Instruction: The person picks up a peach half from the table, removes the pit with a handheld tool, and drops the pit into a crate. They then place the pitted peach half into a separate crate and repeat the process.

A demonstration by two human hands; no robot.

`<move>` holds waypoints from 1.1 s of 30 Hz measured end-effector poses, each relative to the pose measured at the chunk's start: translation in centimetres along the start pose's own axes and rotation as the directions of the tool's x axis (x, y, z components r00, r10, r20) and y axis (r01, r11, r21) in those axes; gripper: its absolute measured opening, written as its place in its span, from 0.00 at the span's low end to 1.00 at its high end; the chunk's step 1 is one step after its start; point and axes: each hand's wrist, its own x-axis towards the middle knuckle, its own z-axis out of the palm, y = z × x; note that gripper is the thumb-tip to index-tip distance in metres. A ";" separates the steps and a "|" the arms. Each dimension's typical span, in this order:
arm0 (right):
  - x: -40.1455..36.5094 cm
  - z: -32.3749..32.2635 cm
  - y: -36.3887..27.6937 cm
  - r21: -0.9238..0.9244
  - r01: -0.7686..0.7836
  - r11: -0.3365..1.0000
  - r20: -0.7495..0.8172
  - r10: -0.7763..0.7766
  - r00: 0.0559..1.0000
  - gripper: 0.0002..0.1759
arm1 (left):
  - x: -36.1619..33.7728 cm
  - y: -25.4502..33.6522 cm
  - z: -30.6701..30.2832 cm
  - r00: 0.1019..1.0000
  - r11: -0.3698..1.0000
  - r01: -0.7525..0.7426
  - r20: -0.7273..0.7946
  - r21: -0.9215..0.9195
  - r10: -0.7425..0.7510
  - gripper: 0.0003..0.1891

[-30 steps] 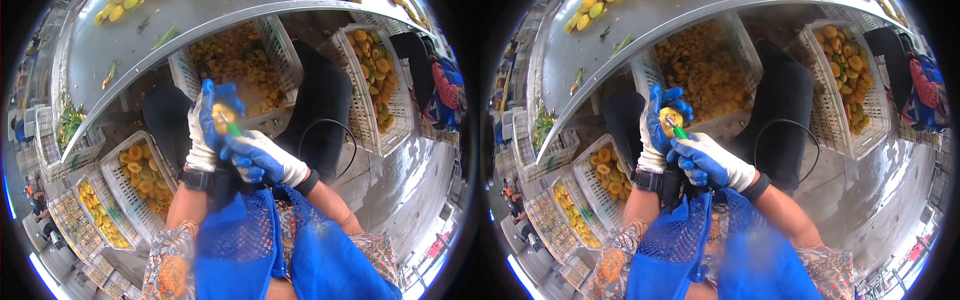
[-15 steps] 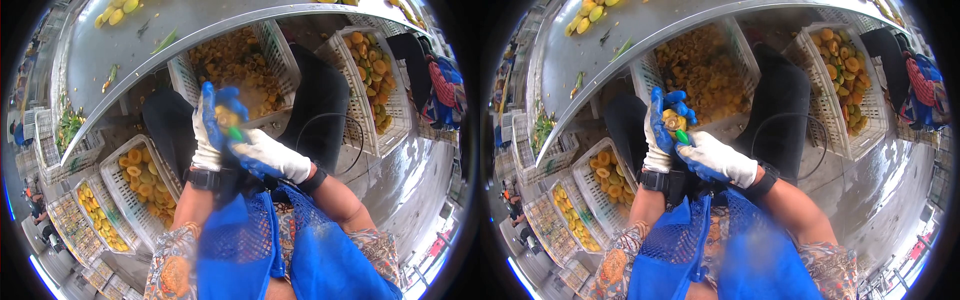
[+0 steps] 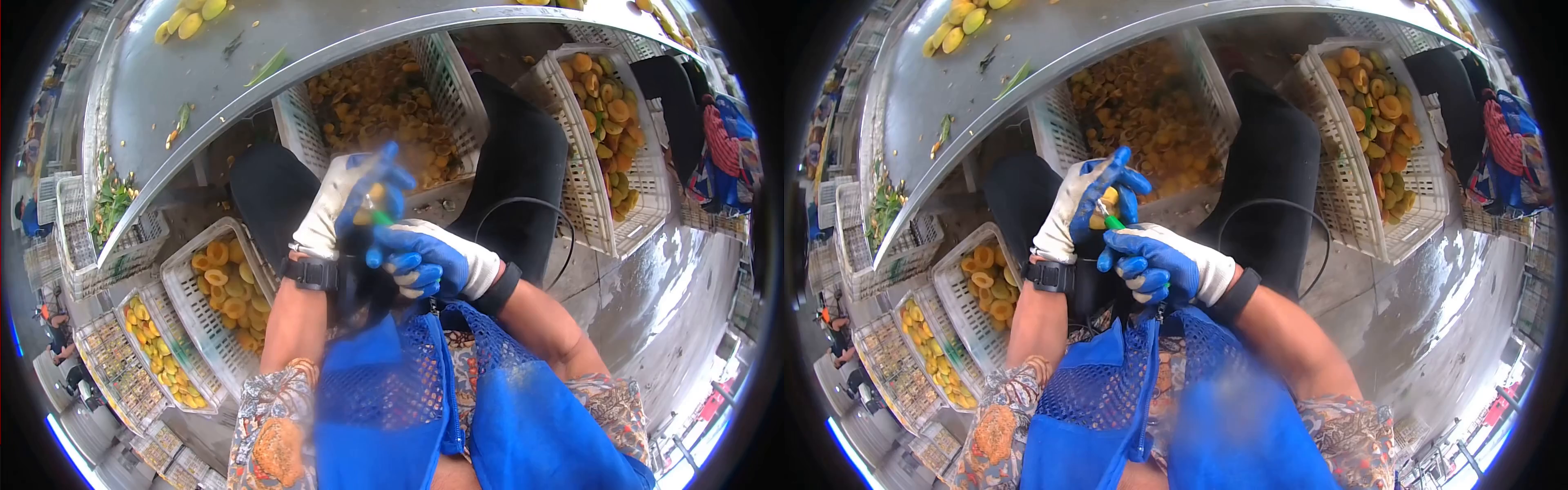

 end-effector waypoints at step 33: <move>-0.1 -1.3 -4.8 -0.980 -0.180 -0.081 -0.070 -0.707 0.704 0.22 | -17.0 5.0 -12.3 0.389 0.482 0.456 -0.655 0.748 0.648 0.22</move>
